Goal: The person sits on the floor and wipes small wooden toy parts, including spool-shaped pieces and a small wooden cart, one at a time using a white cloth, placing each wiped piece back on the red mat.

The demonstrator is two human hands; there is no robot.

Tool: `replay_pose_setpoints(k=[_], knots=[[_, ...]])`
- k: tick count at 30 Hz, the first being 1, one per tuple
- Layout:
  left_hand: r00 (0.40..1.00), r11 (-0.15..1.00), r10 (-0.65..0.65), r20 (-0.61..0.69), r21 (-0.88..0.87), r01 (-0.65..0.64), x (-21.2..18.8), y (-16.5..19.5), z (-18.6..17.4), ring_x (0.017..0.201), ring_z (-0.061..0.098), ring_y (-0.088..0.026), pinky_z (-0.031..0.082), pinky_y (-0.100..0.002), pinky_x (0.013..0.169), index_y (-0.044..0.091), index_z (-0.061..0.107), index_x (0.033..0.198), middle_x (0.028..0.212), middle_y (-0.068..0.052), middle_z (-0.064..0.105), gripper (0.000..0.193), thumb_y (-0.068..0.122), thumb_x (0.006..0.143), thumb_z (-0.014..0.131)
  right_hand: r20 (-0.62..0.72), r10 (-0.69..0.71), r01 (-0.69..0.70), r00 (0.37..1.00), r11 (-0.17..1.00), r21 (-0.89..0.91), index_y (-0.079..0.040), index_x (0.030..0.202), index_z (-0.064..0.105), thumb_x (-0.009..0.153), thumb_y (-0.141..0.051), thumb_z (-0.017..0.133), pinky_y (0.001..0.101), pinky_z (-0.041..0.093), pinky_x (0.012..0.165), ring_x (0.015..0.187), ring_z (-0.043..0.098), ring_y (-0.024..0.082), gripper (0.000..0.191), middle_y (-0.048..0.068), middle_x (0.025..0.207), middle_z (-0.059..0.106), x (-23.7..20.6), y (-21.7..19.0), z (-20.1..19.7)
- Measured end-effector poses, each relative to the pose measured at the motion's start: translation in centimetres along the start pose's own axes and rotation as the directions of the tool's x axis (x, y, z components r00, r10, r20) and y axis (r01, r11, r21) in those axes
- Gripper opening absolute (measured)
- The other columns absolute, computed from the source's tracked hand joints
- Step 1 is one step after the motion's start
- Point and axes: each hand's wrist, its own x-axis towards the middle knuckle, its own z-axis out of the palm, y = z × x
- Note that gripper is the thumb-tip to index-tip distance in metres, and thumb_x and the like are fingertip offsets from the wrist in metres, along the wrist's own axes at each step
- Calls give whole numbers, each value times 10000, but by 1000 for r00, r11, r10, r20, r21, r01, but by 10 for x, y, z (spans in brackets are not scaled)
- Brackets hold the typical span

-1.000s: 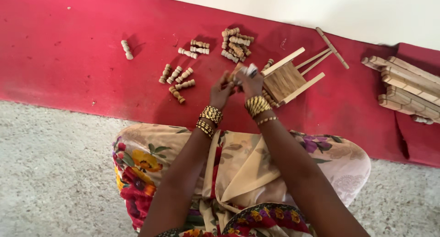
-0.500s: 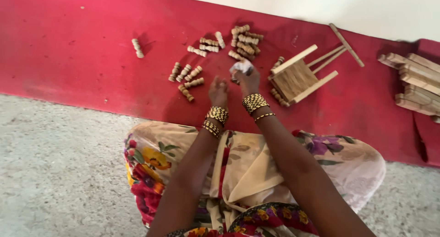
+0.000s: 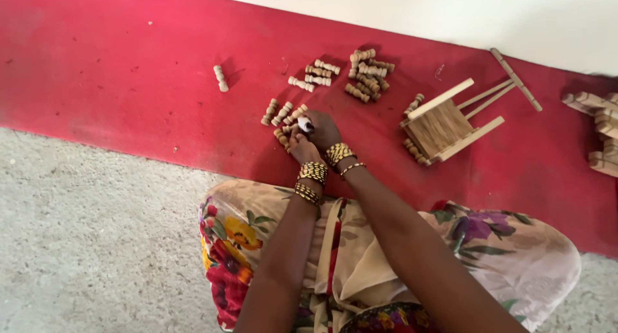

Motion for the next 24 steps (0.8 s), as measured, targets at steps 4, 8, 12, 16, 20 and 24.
replay_pose_setpoints(k=[4,8,12,16,20,24], knots=[[999,999,-9,-52,38,11,9,-6,0,1184,655,-233,543,-342,995,19,549,1386,1338,-145,651,375,48,1040,408,-61,-19,11,998,993,-116,-46,1124,647,733,-189,820,481,556,781,914,690,416,450,195,1021,730,3,-2,1],[999,998,-47,15,37,46,10,-11,-3,1096,685,-202,568,-319,925,18,566,1345,1238,-105,700,320,128,1057,479,-114,207,-218,972,971,-97,-18,1155,632,805,-206,862,462,568,726,867,703,394,460,202,968,722,-2,10,-4],[947,963,-239,213,173,204,-7,-17,1,803,643,-167,536,-309,692,-21,710,1204,953,-73,695,294,188,1058,565,-94,306,-288,947,943,167,-33,1132,686,841,-166,844,376,608,754,897,777,253,357,142,997,787,-29,22,-34],[835,920,-386,392,233,316,-35,-21,6,728,639,-120,545,-274,653,70,698,1114,873,-16,689,218,243,1023,601,24,478,-467,878,844,263,-14,1228,643,903,-141,804,302,564,607,772,706,164,384,131,960,762,-60,24,-80],[721,937,-348,599,200,287,-55,-30,8,754,623,-104,541,-267,678,37,705,1089,895,-15,690,203,223,1038,640,-94,555,-490,827,791,366,-43,1249,638,893,-63,765,261,576,534,719,715,131,379,92,984,734,-81,18,-124],[570,871,-472,672,259,417,-76,-45,14,704,627,-131,559,-297,644,32,704,1032,820,-30,662,229,248,1012,628,-280,581,-348,764,738,578,-72,1257,689,889,-51,750,241,556,540,733,669,120,374,92,1031,745,-103,29,-144]])
